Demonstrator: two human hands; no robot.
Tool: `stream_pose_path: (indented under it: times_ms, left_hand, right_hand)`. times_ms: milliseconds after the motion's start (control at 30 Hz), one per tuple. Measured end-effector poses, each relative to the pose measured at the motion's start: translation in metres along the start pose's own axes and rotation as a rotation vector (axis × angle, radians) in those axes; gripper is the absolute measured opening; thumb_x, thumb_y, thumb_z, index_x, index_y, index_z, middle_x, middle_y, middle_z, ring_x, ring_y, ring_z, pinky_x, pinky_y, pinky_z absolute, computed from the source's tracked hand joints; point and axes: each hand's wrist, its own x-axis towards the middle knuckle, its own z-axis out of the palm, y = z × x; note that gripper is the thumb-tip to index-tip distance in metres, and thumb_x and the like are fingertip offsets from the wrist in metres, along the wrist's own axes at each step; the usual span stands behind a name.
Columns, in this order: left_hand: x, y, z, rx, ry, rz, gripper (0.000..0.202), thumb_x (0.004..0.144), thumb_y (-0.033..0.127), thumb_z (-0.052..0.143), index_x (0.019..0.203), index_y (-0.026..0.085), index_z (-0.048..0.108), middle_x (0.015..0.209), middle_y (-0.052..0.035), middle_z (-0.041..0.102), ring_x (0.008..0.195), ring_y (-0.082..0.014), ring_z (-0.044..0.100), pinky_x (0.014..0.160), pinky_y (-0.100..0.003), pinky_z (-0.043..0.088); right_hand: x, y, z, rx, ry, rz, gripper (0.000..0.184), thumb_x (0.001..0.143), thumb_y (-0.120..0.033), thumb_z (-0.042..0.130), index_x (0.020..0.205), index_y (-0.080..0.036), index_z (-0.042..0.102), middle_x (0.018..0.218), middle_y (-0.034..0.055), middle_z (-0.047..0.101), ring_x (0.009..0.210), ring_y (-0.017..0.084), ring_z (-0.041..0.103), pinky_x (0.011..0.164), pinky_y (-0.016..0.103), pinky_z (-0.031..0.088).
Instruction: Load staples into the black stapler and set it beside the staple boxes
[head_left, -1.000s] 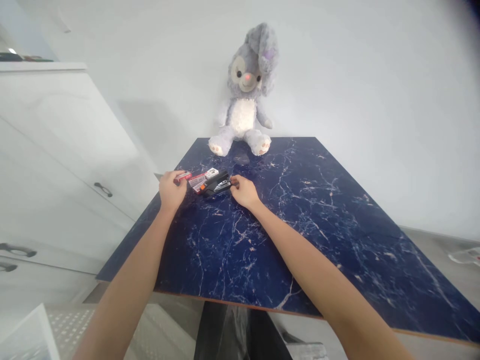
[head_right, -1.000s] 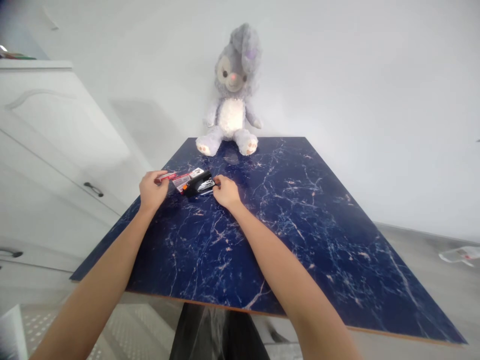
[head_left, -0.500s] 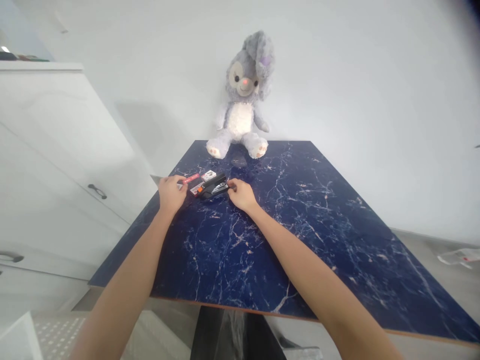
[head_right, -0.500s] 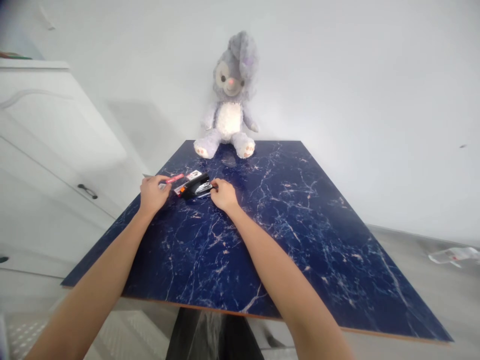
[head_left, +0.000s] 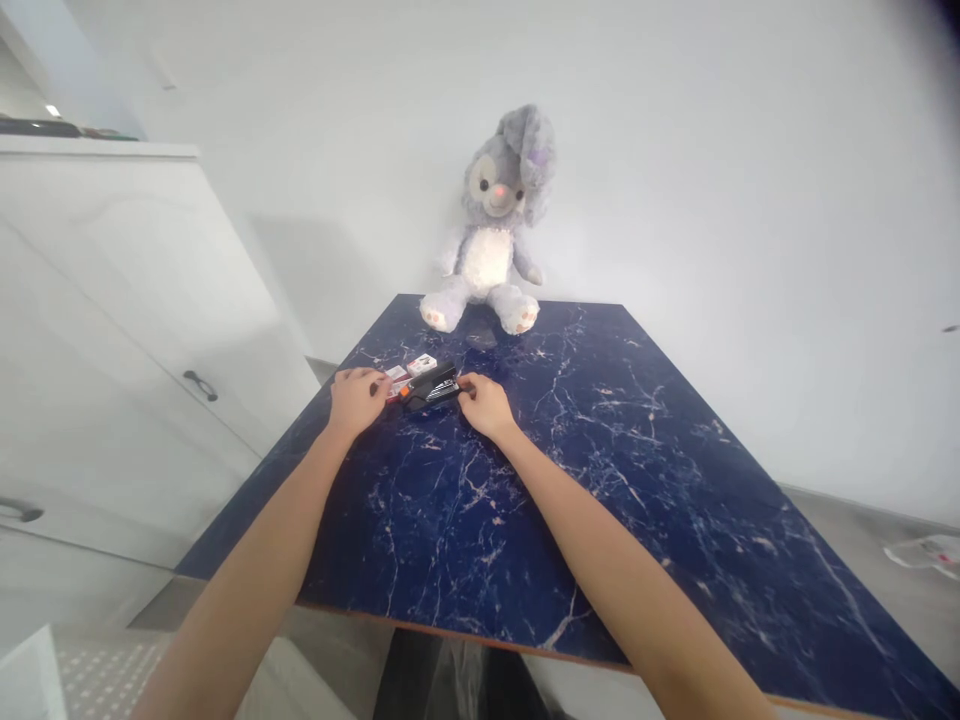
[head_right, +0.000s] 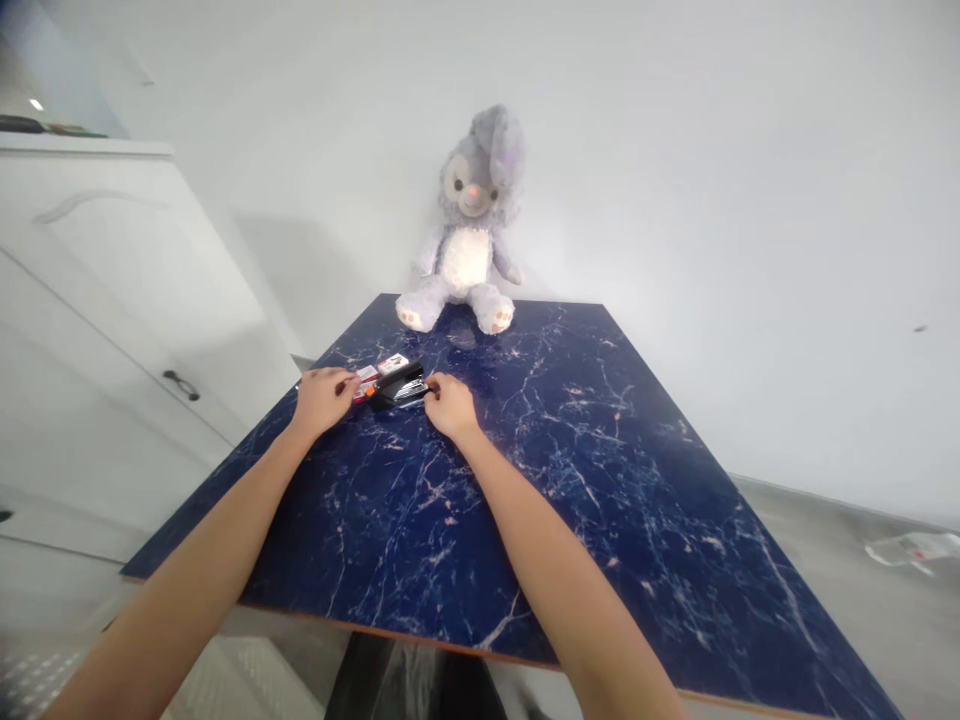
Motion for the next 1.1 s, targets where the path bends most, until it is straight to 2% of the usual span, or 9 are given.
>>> stream_pose_path:
  times_ms: [100, 200, 400, 500, 600, 700, 833, 1000, 1100]
  left_hand:
    - [0.009, 0.007, 0.004, 0.001, -0.010, -0.003, 0.048, 0.093, 0.056, 0.051, 0.128, 0.030, 0.070, 0.145, -0.0122, 0.059, 0.133, -0.0391, 0.047, 0.107, -0.059, 0.036]
    - [0.027, 0.011, 0.010, -0.043, -0.149, 0.030, 0.048, 0.096, 0.057, 0.045, 0.134, 0.037, 0.066, 0.148, -0.0078, 0.057, 0.133, -0.0398, 0.048, 0.105, -0.062, 0.037]
    - [0.054, 0.019, 0.024, -0.200, -0.273, 0.205, 0.045, 0.099, 0.051, 0.037, 0.119, 0.037, 0.075, 0.131, -0.0012, 0.071, 0.121, -0.0287, 0.061, 0.106, -0.045, 0.043]
    - [0.050, 0.031, 0.026, -0.228, -0.257, 0.297, 0.041, 0.099, 0.047, 0.040, 0.117, 0.037, 0.076, 0.128, -0.0010, 0.073, 0.117, -0.0263, 0.064, 0.104, -0.040, 0.045]
    - [0.035, 0.048, 0.022, -0.219, -0.261, 0.363, 0.039, 0.100, 0.044, 0.042, 0.120, 0.038, 0.075, 0.130, -0.0007, 0.071, 0.119, -0.0274, 0.062, 0.102, -0.041, 0.045]
    - [0.016, 0.072, 0.014, -0.220, -0.306, 0.392, 0.040, 0.101, 0.042, 0.042, 0.128, 0.036, 0.070, 0.134, -0.0025, 0.069, 0.120, -0.0280, 0.061, 0.102, -0.042, 0.045]
    - [-0.009, 0.109, 0.005, -0.246, -0.371, 0.416, 0.041, 0.102, 0.043, 0.042, 0.134, 0.033, 0.067, 0.135, -0.0046, 0.068, 0.123, -0.0288, 0.059, 0.102, -0.044, 0.045]
    - [-0.042, 0.145, -0.009, -0.130, -0.399, 0.381, 0.048, 0.102, 0.045, 0.039, 0.140, 0.026, 0.062, 0.145, -0.0091, 0.059, 0.129, -0.0342, 0.050, 0.108, -0.052, 0.039]
    - [-0.062, 0.160, -0.018, -0.098, -0.429, 0.307, 0.055, 0.099, 0.050, 0.045, 0.144, 0.020, 0.057, 0.146, -0.0156, 0.055, 0.131, -0.0376, 0.047, 0.108, -0.053, 0.039]
  right_hand:
    - [0.001, 0.000, 0.000, 0.021, 0.006, 0.006, 0.029, 0.082, -0.011, 0.056, 0.104, -0.022, 0.071, 0.108, 0.0032, 0.074, 0.084, 0.016, 0.070, 0.092, 0.031, 0.054]
    - [0.004, 0.002, 0.001, 0.065, 0.031, 0.019, 0.030, 0.082, -0.010, 0.055, 0.104, -0.023, 0.069, 0.109, 0.0023, 0.074, 0.085, 0.015, 0.071, 0.092, 0.029, 0.055]
    - [0.008, 0.005, 0.000, 0.136, 0.055, 0.002, 0.059, 0.078, -0.014, 0.059, 0.136, -0.022, 0.057, 0.135, 0.0076, 0.063, 0.106, 0.018, 0.068, 0.097, 0.030, 0.054]
    - [0.006, 0.001, -0.003, 0.116, -0.004, -0.095, 0.076, 0.073, -0.016, 0.065, 0.146, -0.024, 0.047, 0.138, 0.0071, 0.061, 0.128, 0.023, 0.056, 0.108, 0.036, 0.046]
    - [0.000, -0.003, -0.012, 0.161, -0.056, -0.120, 0.078, 0.068, -0.021, 0.074, 0.142, -0.022, 0.049, 0.132, 0.0079, 0.064, 0.124, 0.024, 0.058, 0.109, 0.037, 0.045]
    - [-0.013, -0.003, -0.032, 0.209, -0.148, -0.150, 0.072, 0.065, -0.027, 0.082, 0.131, -0.021, 0.055, 0.119, 0.0054, 0.068, 0.106, 0.021, 0.065, 0.097, 0.035, 0.050]
    - [-0.048, 0.012, -0.079, 0.190, -0.282, -0.152, 0.039, 0.074, -0.036, 0.080, 0.107, -0.022, 0.065, 0.094, -0.0011, 0.070, 0.084, 0.017, 0.066, 0.081, 0.030, 0.051]
    - [-0.097, 0.046, -0.147, 0.044, -0.232, -0.085, 0.031, 0.080, -0.045, 0.076, 0.096, -0.021, 0.066, 0.087, 0.0005, 0.069, 0.076, 0.018, 0.064, 0.072, 0.030, 0.049]
    - [-0.111, 0.065, -0.169, 0.060, -0.166, 0.008, 0.032, 0.083, -0.049, 0.073, 0.097, -0.021, 0.065, 0.089, 0.0017, 0.071, 0.079, 0.020, 0.067, 0.072, 0.031, 0.051]
